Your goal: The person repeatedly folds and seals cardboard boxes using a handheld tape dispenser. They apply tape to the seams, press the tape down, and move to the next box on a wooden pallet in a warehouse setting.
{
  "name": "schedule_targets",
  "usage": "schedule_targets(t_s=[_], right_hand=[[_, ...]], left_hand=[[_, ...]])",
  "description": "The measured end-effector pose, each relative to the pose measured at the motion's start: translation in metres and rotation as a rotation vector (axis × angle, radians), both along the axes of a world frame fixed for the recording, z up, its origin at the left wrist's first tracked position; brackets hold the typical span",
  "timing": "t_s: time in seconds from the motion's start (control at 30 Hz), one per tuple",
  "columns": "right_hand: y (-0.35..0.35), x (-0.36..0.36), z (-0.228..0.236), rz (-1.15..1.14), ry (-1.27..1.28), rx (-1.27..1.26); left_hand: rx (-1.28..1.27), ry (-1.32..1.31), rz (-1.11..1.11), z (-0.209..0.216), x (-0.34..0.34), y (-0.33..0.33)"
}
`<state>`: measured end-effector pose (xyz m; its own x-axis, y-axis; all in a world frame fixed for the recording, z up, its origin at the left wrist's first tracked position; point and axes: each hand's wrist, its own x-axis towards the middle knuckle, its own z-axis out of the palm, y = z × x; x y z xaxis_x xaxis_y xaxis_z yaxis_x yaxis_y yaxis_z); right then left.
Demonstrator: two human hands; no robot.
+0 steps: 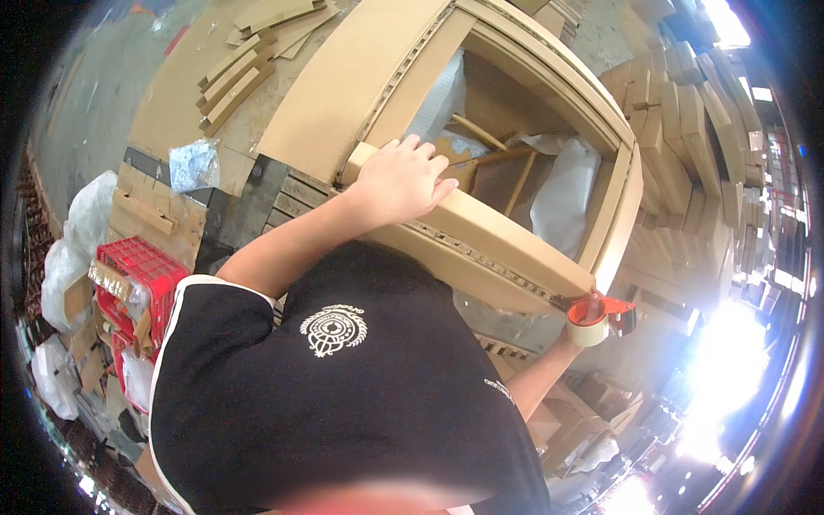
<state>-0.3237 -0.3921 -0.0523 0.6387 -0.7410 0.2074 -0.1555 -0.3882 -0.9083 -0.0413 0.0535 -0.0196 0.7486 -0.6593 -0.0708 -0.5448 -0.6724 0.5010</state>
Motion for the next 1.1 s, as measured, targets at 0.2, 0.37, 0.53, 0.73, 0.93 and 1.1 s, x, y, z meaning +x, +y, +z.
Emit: schedule_targets(t_s=[0.2, 0.37, 0.53, 0.73, 0.93, 1.1], right_hand=[[-0.01, 0.005, 0.003, 0.061, -0.116, 0.106], [-0.016, 0.002, -0.006, 0.06, -0.082, 0.09], [-0.01, -0.004, -0.014, 0.011, -0.071, 0.051], [-0.002, -0.01, -0.011, 0.014, -0.292, 0.229], [-0.006, -0.005, -0.017, 0.01, -0.352, 0.209], [0.0, -0.018, -0.023, 0.081, -0.399, 0.199]], left_hand=[[-0.206, -0.193, -0.014, 0.016, 0.023, -0.002], [-0.282, -0.427, 0.094, 0.061, 0.082, 0.016], [-0.147, -0.355, 0.045, 0.016, -0.003, 0.038], [0.01, -0.207, -0.095, -0.042, -0.013, 0.064], [-0.276, -0.237, -0.058, 0.053, 0.047, 0.027], [0.301, 0.015, -0.179, 0.017, -0.01, 0.017]])
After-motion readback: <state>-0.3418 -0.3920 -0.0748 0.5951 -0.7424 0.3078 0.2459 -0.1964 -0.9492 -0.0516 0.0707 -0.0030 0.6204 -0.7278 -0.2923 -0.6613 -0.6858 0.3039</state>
